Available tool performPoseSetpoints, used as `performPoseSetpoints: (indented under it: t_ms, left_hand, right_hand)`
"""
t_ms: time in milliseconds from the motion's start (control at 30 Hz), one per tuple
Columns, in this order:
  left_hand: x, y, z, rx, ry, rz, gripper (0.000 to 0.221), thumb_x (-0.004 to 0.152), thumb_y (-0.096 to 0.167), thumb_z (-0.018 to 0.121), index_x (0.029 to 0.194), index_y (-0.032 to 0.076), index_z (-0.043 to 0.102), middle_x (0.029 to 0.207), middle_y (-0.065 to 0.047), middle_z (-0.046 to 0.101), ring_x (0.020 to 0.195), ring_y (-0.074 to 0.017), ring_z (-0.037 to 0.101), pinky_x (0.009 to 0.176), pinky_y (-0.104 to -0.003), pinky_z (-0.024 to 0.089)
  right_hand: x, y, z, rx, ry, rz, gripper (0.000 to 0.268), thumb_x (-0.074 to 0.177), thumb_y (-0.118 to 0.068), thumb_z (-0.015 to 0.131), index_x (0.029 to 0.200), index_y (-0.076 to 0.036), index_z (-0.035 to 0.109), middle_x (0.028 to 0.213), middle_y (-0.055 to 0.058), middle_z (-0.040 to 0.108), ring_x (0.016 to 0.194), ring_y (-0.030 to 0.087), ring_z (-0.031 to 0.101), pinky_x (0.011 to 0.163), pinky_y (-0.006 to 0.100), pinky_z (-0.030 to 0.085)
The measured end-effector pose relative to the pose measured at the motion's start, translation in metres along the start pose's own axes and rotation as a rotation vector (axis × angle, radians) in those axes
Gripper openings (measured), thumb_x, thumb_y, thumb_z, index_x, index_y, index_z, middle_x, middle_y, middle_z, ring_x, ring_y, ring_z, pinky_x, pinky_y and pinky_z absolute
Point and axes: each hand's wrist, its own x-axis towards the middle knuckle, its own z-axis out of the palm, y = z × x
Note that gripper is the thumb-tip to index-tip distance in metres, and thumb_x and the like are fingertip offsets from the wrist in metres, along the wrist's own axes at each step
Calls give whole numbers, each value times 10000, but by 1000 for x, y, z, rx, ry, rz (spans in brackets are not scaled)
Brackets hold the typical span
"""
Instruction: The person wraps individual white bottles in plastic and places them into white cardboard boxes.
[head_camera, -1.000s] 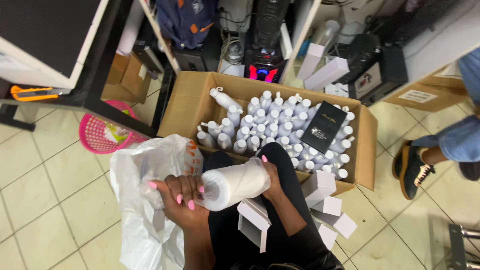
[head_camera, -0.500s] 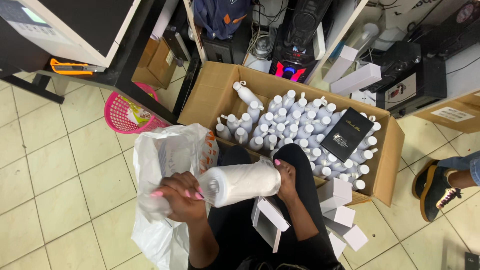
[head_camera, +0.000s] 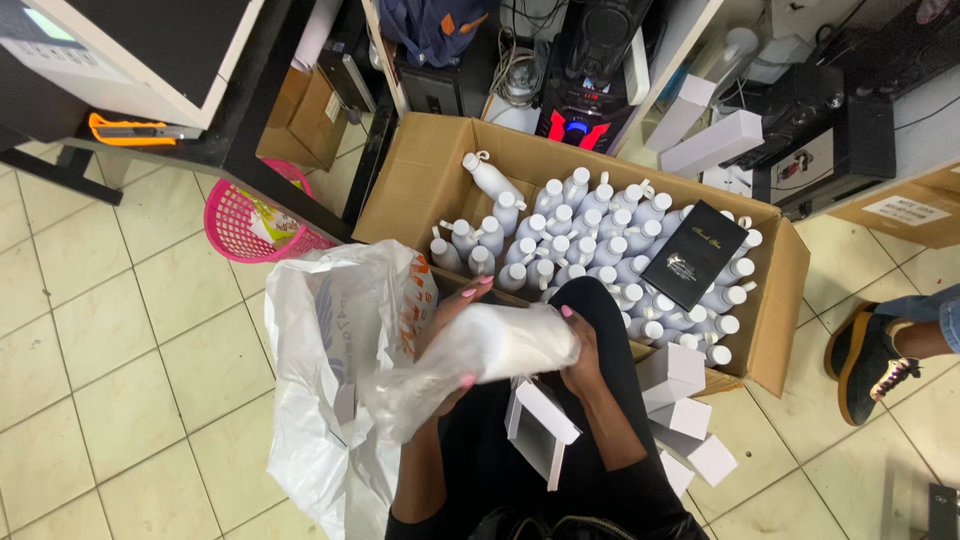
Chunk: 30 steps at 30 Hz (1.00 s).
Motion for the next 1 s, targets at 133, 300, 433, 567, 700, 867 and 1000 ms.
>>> performPoseSetpoints:
  t_ms: [133, 300, 433, 567, 700, 867, 1000]
  left_hand:
    - [8, 22, 3, 105, 30, -44, 549, 1022, 326, 576, 1243, -176, 583, 1298, -327, 597, 1430, -378, 362, 1296, -452, 137]
    - [-14, -22, -21, -202, 700, -100, 547, 1087, 557, 169, 759, 165, 364, 761, -126, 689, 1004, -286, 719, 1135, -439, 435]
    - [-20, -21, -41, -445, 920, -95, 558, 1085, 552, 346, 688, 160, 335, 595, -49, 495, 743, -207, 637, 1025, -351, 530]
    - [-23, -12, -49, -662, 697, -126, 616, 1026, 664, 316, 628, 194, 316, 534, 7, 351, 626, -149, 488, 975, -307, 495]
    - [-34, 22, -60, -391, 657, -333, 723, 1009, 743, 209, 507, 227, 275, 362, 27, 201, 355, -137, 282, 736, -250, 467]
    - [-40, 79, -125, -192, 1009, -70, 592, 1049, 625, 307, 602, 238, 339, 414, 24, 319, 327, -79, 233, 380, -179, 226]
    - [-39, 117, -128, 777, 1246, -10, 618, 1039, 662, 121, 908, 172, 474, 682, 38, 446, 587, -104, 519, 667, -231, 508]
  right_hand:
    - [19, 27, -31, -71, -81, -85, 476, 1124, -334, 511, 751, -64, 632, 566, 43, 547, 475, 125, 520, 531, 266, 496]
    - [19, 21, -51, -284, -475, -160, 249, 957, -168, 548, 949, -13, 743, 733, 66, 669, 652, 141, 600, 594, 300, 530]
    - [-16, -51, -5, -398, -725, -201, 354, 741, -146, 762, 1051, 25, 763, 858, 148, 698, 755, 212, 655, 647, 363, 571]
    - [-25, -57, 1, -828, -685, -246, 507, 613, -144, 881, 1091, -34, 753, 866, 138, 743, 837, 237, 668, 721, 453, 560]
    - [-30, -63, -14, -1147, -620, -363, 552, 591, -335, 945, 1025, -59, 745, 791, 170, 742, 756, 350, 741, 674, 461, 566]
    - [-26, -90, -46, -1289, -624, -517, 518, 641, -339, 919, 1066, -109, 733, 894, 91, 764, 804, 288, 723, 695, 410, 556]
    - [-18, -86, -110, -1397, -235, -373, 516, 583, -295, 866, 1071, -157, 774, 819, -18, 767, 754, 100, 687, 702, 288, 520]
